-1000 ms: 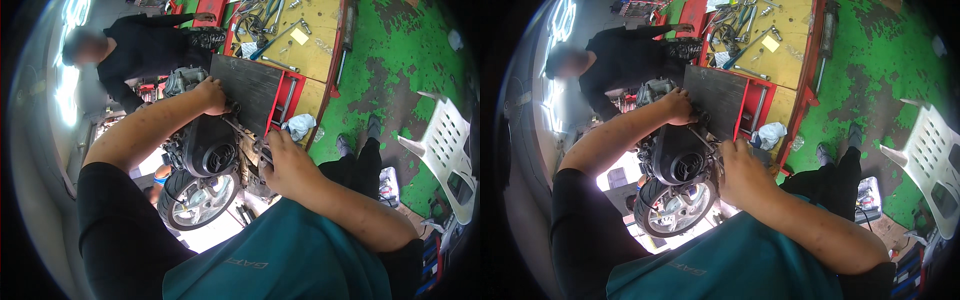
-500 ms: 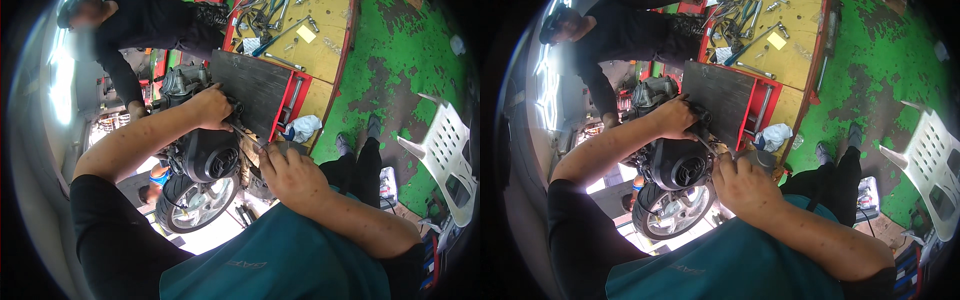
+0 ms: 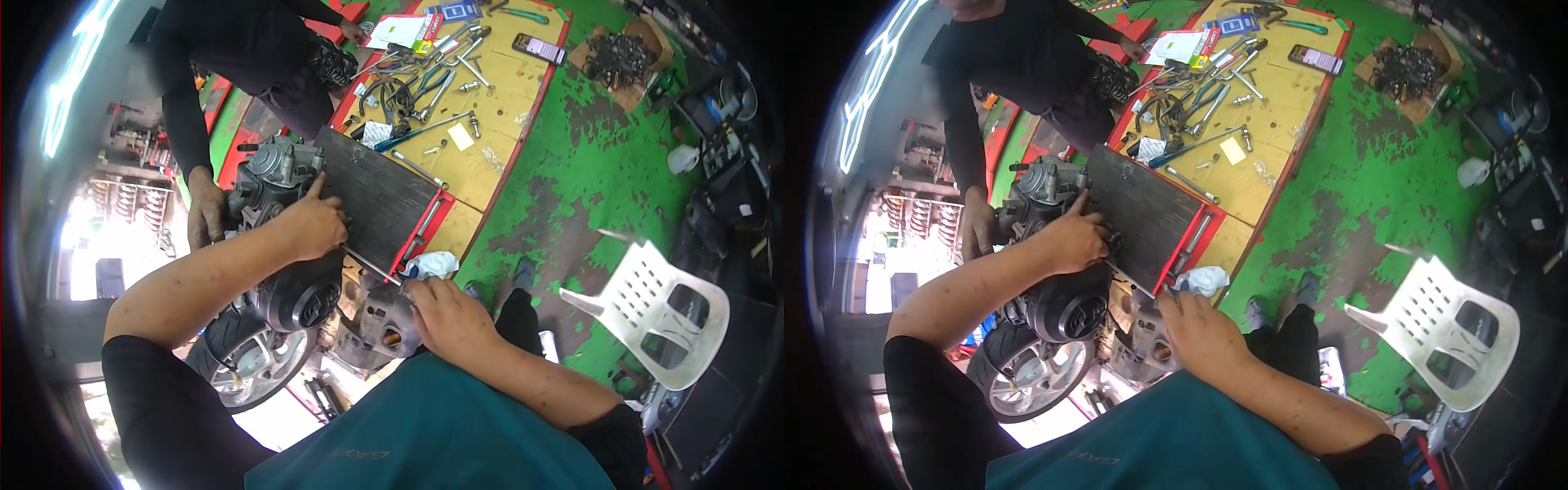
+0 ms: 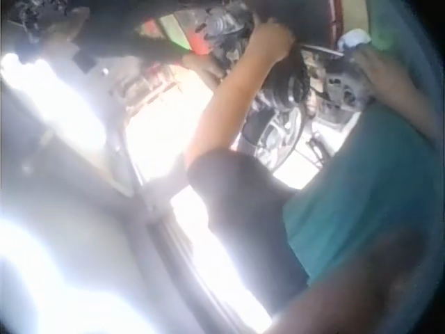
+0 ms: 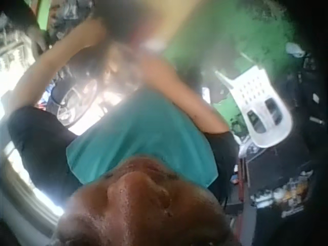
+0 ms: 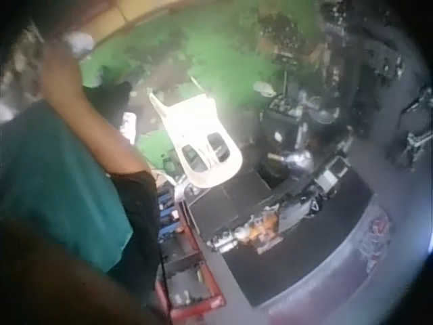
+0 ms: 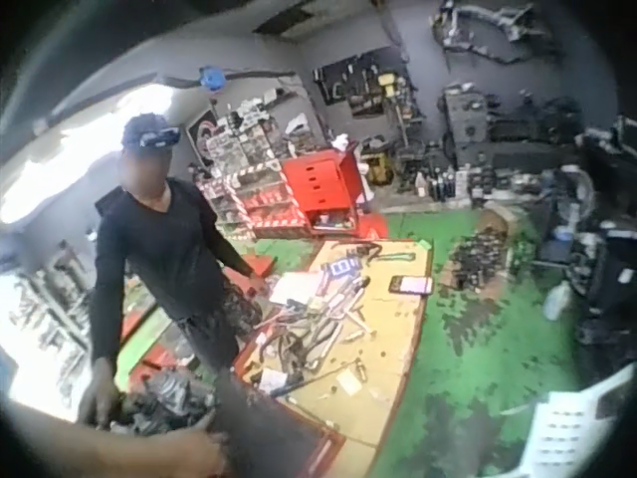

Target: The person uses a screwdriver to loosen and remove bolts from a motorcycle engine block mounted on a workbench. They remove a black plastic cover and place it on the table, then continue to manipulate the engine components with their hands and tools.

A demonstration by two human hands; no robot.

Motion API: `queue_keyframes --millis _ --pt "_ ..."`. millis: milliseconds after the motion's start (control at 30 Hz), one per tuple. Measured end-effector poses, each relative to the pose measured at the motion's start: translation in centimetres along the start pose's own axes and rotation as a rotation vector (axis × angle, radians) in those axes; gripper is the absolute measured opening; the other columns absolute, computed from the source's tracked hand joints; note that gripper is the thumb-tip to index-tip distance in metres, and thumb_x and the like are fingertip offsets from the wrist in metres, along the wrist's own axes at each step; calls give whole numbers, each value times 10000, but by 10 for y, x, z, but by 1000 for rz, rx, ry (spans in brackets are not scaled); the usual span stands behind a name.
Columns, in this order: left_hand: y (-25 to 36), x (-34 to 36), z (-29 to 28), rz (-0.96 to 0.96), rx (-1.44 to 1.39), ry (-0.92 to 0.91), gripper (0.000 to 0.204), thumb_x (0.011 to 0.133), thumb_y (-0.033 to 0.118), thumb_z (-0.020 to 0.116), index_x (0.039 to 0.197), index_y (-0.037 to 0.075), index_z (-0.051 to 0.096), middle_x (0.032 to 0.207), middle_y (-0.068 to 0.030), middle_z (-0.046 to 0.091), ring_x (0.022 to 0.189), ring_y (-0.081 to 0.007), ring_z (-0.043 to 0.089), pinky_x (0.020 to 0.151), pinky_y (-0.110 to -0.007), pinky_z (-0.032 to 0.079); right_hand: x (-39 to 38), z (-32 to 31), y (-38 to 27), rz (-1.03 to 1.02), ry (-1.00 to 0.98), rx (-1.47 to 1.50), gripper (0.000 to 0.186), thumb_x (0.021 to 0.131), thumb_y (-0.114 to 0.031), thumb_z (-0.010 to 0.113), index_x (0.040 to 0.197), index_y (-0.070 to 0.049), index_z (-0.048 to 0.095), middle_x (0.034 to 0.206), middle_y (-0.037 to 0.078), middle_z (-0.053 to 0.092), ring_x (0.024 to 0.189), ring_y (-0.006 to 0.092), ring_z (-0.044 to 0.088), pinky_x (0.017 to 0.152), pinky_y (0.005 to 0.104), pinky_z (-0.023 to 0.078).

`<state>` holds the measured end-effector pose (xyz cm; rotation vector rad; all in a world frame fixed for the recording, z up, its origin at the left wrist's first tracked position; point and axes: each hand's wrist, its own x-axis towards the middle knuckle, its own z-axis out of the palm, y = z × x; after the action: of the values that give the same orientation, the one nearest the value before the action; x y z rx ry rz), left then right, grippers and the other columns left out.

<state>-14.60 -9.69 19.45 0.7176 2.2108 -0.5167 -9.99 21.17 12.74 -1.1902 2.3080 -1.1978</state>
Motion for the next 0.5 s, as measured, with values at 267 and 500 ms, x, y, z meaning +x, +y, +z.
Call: queue_keyframes --millis 267,500 --pt "17 -111 -90 -521 -158 692 477 826 237 773 1264 80 664 1390 -156 594 1347 -322 503 1112 -498 395 -2 0 -4 152 -39 239 445 839 -1 697 1258 -35 550 1046 176 565 997 381 633 814 429 555" --pt "119 -137 37 -1020 -364 1577 423 905 108 658 1278 -60 548 1262 -200 583 1223 -312 536 1078 -411 395 -11 6 9 -138 20 -163 490 855 -47 694 1338 -49 612 1227 168 629 887 315 658 756 403 585"
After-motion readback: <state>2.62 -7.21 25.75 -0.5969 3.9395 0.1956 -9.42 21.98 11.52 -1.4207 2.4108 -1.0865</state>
